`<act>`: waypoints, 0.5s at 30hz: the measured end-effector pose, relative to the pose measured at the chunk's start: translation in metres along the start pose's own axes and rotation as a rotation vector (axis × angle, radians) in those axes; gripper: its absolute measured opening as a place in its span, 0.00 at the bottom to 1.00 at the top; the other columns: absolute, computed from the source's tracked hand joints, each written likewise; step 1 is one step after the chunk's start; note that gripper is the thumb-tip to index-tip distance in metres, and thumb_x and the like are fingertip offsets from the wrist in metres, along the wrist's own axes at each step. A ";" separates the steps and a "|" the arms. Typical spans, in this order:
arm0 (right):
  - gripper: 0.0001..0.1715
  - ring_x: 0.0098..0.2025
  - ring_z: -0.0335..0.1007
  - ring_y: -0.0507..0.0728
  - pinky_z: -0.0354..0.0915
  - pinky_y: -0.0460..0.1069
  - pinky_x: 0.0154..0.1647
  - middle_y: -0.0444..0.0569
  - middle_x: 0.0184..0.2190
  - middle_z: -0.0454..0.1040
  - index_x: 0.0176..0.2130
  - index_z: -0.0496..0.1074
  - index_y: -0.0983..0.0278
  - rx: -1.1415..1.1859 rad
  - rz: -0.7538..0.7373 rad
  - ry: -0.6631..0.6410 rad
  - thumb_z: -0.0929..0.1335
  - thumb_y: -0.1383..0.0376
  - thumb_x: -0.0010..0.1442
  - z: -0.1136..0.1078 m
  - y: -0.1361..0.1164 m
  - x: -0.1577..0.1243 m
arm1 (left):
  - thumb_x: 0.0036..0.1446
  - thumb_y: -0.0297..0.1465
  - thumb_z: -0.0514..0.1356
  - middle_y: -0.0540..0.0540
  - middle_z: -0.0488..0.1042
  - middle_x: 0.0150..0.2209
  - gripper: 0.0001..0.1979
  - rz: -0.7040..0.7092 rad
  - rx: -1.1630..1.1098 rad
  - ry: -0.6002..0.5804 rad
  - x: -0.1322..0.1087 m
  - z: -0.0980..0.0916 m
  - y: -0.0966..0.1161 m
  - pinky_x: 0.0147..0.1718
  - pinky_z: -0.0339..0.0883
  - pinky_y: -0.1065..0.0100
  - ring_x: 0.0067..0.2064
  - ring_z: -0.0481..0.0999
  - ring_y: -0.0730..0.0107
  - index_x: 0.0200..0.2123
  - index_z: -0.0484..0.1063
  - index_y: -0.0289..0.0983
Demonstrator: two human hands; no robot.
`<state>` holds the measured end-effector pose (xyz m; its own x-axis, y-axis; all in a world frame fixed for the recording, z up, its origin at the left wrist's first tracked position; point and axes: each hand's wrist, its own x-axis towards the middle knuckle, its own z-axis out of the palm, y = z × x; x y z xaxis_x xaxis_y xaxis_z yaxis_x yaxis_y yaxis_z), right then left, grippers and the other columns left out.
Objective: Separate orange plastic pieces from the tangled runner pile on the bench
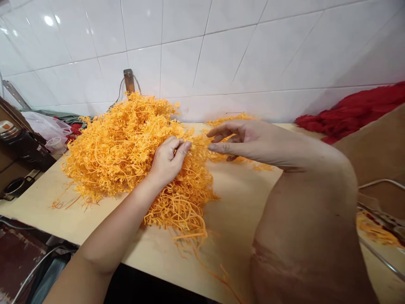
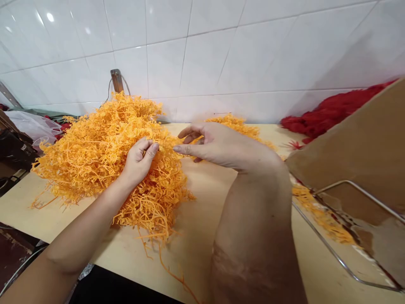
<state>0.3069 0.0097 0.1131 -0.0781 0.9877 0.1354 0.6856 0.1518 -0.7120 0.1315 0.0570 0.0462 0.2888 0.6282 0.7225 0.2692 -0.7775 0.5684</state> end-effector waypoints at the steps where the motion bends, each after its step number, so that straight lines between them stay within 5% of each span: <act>1: 0.27 0.29 0.68 0.53 0.65 0.50 0.27 0.51 0.35 0.73 0.41 0.70 0.63 -0.026 0.027 -0.016 0.69 0.49 0.46 -0.001 0.001 0.000 | 0.58 0.38 0.52 0.49 0.64 0.25 0.14 -0.013 -0.026 -0.003 -0.001 0.000 -0.001 0.32 0.63 0.68 0.31 0.66 0.73 0.25 0.64 0.35; 6: 0.23 0.21 0.60 0.49 0.57 0.47 0.21 0.45 0.22 0.67 0.42 0.69 0.64 -0.080 0.013 -0.140 0.66 0.52 0.51 -0.004 -0.003 -0.004 | 0.48 0.38 0.62 0.42 0.71 0.46 0.25 -0.039 -0.022 -0.110 -0.005 0.003 -0.005 0.45 0.65 0.60 0.45 0.71 0.64 0.49 0.65 0.37; 11: 0.14 0.23 0.56 0.48 0.55 0.46 0.23 0.46 0.24 0.65 0.33 0.69 0.64 0.069 -0.227 -0.117 0.65 0.55 0.54 0.003 -0.014 -0.004 | 0.53 0.41 0.56 0.42 0.74 0.37 0.18 -0.102 0.050 -0.249 -0.004 0.000 0.004 0.43 0.66 0.60 0.41 0.72 0.64 0.41 0.72 0.34; 15: 0.15 0.24 0.56 0.48 0.55 0.46 0.23 0.46 0.25 0.65 0.34 0.70 0.62 0.167 -0.246 -0.114 0.66 0.54 0.53 0.006 -0.012 -0.001 | 0.55 0.43 0.53 0.43 0.71 0.36 0.17 -0.073 0.100 -0.256 -0.005 -0.004 0.009 0.42 0.65 0.61 0.40 0.70 0.65 0.37 0.71 0.35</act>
<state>0.2943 0.0074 0.1175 -0.3142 0.9169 0.2461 0.5088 0.3815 -0.7718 0.1292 0.0467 0.0494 0.4850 0.6793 0.5508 0.3837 -0.7312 0.5640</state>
